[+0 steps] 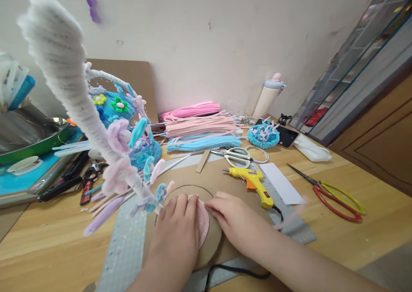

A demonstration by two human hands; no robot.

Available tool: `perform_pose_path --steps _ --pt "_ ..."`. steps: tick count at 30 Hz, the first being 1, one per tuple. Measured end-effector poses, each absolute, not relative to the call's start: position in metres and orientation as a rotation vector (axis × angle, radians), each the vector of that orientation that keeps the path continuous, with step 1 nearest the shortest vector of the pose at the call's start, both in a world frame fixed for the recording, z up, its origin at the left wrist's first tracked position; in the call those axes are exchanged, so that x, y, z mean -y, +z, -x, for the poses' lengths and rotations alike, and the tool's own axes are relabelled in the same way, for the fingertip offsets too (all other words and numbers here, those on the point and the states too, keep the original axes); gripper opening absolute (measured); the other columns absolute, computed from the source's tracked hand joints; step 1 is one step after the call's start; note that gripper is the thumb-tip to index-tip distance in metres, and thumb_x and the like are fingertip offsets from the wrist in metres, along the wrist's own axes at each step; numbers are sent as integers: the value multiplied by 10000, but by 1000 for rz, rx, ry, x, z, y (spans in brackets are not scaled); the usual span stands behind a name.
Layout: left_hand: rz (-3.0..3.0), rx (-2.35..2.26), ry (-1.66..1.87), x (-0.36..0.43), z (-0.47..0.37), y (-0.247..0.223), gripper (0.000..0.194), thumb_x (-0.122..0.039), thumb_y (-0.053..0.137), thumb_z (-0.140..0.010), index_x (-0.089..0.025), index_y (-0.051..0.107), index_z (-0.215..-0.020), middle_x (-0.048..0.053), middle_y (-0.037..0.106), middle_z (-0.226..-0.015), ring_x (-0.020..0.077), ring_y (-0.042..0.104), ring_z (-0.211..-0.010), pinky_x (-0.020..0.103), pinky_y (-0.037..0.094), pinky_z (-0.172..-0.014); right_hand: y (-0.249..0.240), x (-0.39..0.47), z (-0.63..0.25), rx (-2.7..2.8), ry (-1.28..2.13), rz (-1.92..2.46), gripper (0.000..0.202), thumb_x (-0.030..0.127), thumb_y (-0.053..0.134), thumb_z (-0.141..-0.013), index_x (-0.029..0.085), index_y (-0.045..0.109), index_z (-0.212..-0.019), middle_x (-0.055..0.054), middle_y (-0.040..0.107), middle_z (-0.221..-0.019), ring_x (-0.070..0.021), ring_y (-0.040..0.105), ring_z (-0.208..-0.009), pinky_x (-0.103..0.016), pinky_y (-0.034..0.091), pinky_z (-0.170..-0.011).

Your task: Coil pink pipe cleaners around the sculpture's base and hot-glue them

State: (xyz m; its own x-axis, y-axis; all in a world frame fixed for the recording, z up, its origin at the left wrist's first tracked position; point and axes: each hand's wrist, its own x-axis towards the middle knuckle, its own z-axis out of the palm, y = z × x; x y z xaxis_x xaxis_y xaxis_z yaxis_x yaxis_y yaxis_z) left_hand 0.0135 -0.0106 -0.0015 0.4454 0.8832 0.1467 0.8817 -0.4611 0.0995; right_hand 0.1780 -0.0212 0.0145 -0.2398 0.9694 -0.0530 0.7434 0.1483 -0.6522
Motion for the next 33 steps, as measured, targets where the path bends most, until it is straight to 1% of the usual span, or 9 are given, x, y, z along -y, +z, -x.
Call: perform_pose_path --steps 5,10,16,20,22,24,28,30,33 --pt "-2699 -1620 290 11 -13 -2 364 -129 475 -882 -177 580 -1227 78 606 -1044 277 539 -1010 456 440 -909 11 26 -179 1993 806 1703 197 100 481 -867 180 660 -847 -52 652 -869 -177 597 -830 -271 431 -726" --pt "-2703 -1626 293 11 -13 -3 366 -140 490 -877 -171 581 -1230 80 609 -1035 278 539 -1010 447 435 -913 14 26 -181 1973 896 1686 217 119 511 -828 194 703 -897 -53 706 -896 -187 630 -845 -274 446 -739" --pt "-2714 -1610 319 11 -13 -1 358 -129 487 -874 -169 589 -1215 81 612 -1035 281 543 -1018 450 434 -918 19 25 -190 1941 1091 1623 313 140 471 -812 258 729 -943 -6 744 -911 -178 667 -817 -263 466 -707" --pt "-2751 -1617 345 11 -14 0 324 -136 483 -877 -173 602 -1175 77 608 -997 273 555 -988 440 444 -902 12 23 -193 1909 1201 1620 343 118 441 -799 246 734 -923 6 737 -762 -161 664 -665 -240 462 -587" --pt "-2775 -1606 370 12 -15 1 300 -141 478 -881 -183 610 -1147 70 604 -975 261 561 -966 433 442 -908 10 23 -194 1889 1229 1625 338 124 448 -801 234 728 -954 4 728 -721 -156 653 -614 -235 457 -555" --pt "-2778 -1599 393 12 -15 2 271 -154 472 -889 -188 620 -1114 67 603 -951 253 566 -955 427 441 -910 10 22 -193 1899 1156 1633 340 138 472 -804 237 714 -1021 -4 740 -776 -161 655 -641 -242 463 -576" --pt "-2764 -1602 398 12 -15 4 251 -168 458 -902 -179 626 -1088 74 604 -935 263 566 -962 427 449 -890 11 22 -192 2064 918 1559 330 159 465 -854 246 712 -1055 -30 740 -996 -190 667 -863 -274 471 -748" --pt "-2767 -1599 385 13 -15 4 256 -167 451 -909 -178 622 -1098 74 604 -944 263 564 -969 426 445 -891 12 22 -192 2150 838 1530 334 159 439 -886 239 710 -1064 -41 734 -1003 -191 658 -899 -274 459 -780" --pt "-2773 -1599 377 13 -15 5 257 -176 452 -914 -180 619 -1109 70 603 -948 259 565 -978 429 439 -905 13 23 -194 2215 746 1516 292 158 499 -872 223 701 -1072 -55 704 -947 -192 629 -879 -272 436 -769"
